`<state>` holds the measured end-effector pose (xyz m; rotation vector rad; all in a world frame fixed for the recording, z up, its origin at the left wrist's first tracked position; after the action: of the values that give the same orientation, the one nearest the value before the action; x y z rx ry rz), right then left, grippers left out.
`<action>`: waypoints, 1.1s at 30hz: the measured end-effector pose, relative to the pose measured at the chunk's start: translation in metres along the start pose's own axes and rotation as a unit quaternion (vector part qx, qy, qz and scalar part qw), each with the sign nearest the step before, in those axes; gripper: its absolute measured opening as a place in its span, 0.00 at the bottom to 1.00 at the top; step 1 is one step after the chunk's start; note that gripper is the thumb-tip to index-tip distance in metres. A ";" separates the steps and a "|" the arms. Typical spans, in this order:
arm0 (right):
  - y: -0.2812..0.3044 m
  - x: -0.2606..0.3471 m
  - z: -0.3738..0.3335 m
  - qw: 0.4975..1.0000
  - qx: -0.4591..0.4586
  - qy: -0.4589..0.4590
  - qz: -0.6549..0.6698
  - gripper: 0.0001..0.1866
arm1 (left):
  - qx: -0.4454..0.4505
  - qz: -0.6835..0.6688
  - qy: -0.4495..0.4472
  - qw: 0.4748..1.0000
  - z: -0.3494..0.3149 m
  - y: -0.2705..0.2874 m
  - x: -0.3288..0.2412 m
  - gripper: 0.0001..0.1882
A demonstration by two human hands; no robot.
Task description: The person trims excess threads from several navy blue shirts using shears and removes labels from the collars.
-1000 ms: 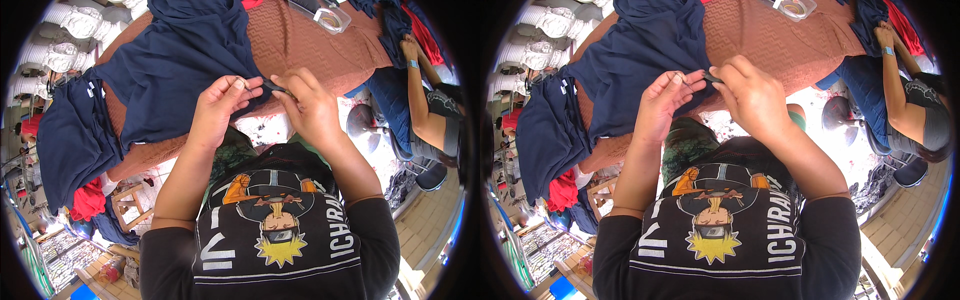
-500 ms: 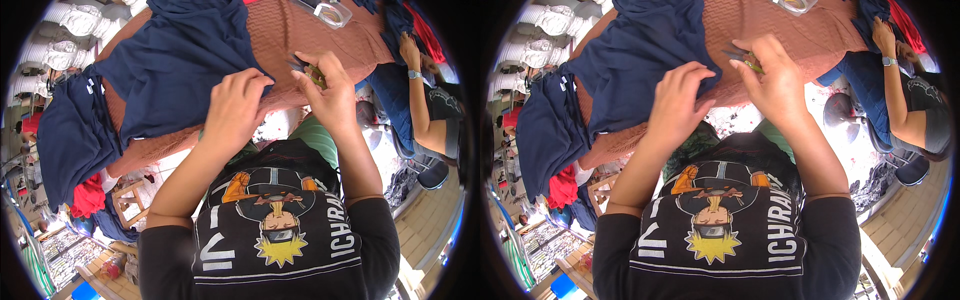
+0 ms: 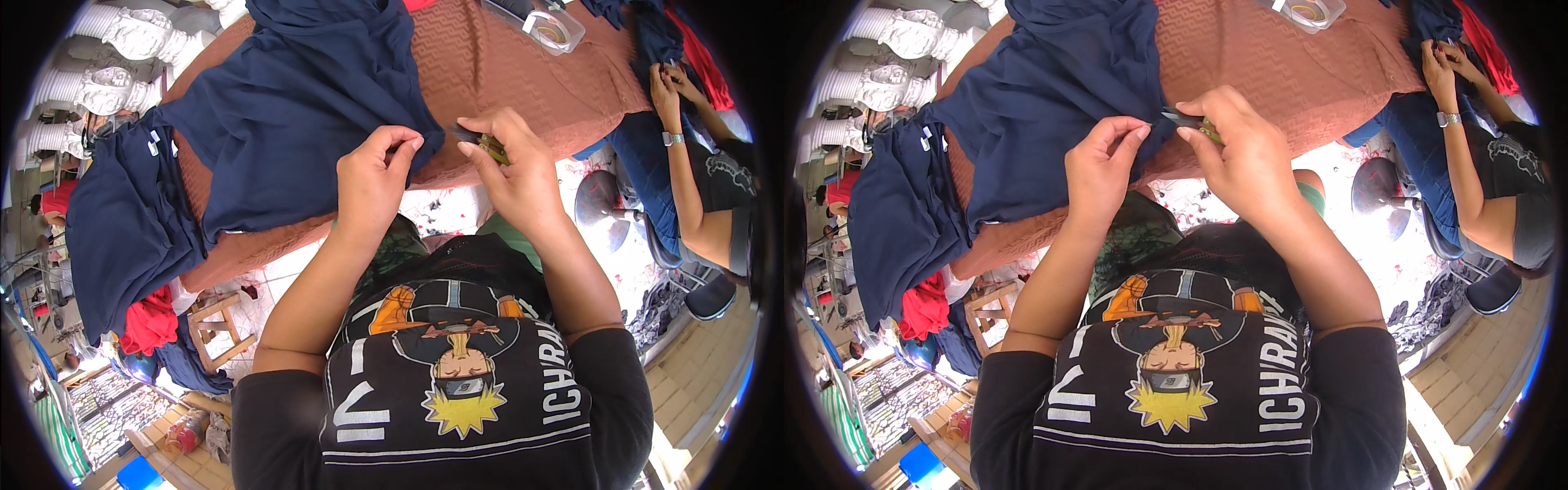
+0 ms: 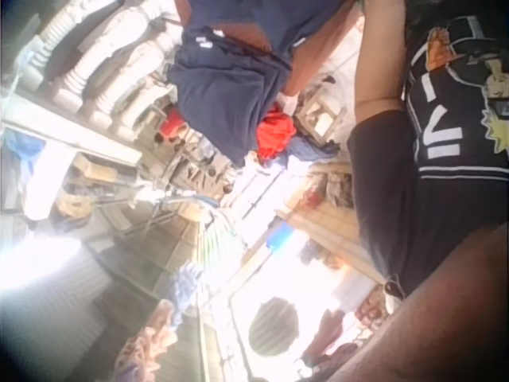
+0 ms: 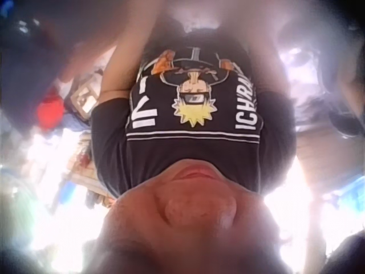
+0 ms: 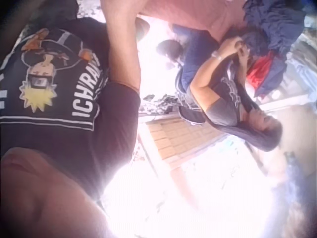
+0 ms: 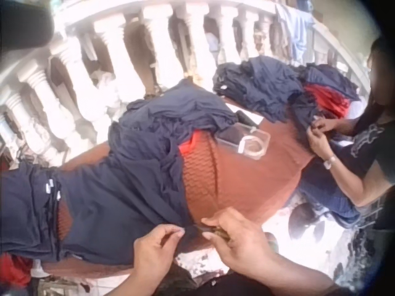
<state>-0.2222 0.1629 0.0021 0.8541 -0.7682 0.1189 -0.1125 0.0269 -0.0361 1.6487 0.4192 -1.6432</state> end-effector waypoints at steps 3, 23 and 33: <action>-0.008 0.000 -0.001 1.000 0.027 -0.006 -0.005 0.08 | 0.005 -0.049 0.040 0.998 0.000 0.002 0.008 0.06; -0.011 0.006 -0.002 0.987 0.059 0.052 -0.142 0.08 | 0.300 0.100 -0.207 0.926 -0.006 0.000 -0.045 0.07; -0.041 -0.071 0.017 0.932 0.245 -0.259 0.068 0.15 | 0.284 0.340 -0.333 0.832 0.034 -0.028 -0.019 0.12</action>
<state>-0.2672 0.1375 -0.0632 1.3326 -1.3274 0.2194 -0.1588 0.0267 -0.0215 1.2267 -0.9875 -1.6863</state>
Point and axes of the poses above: each hand's wrist, its own z-axis towards the middle knuckle, its own y-axis out of the back of the hand, x = y × z, the point moved 7 cm from there along z, towards the middle knuckle, and after that the axes turned 9 degrees about -z, right-handed, at the moved point
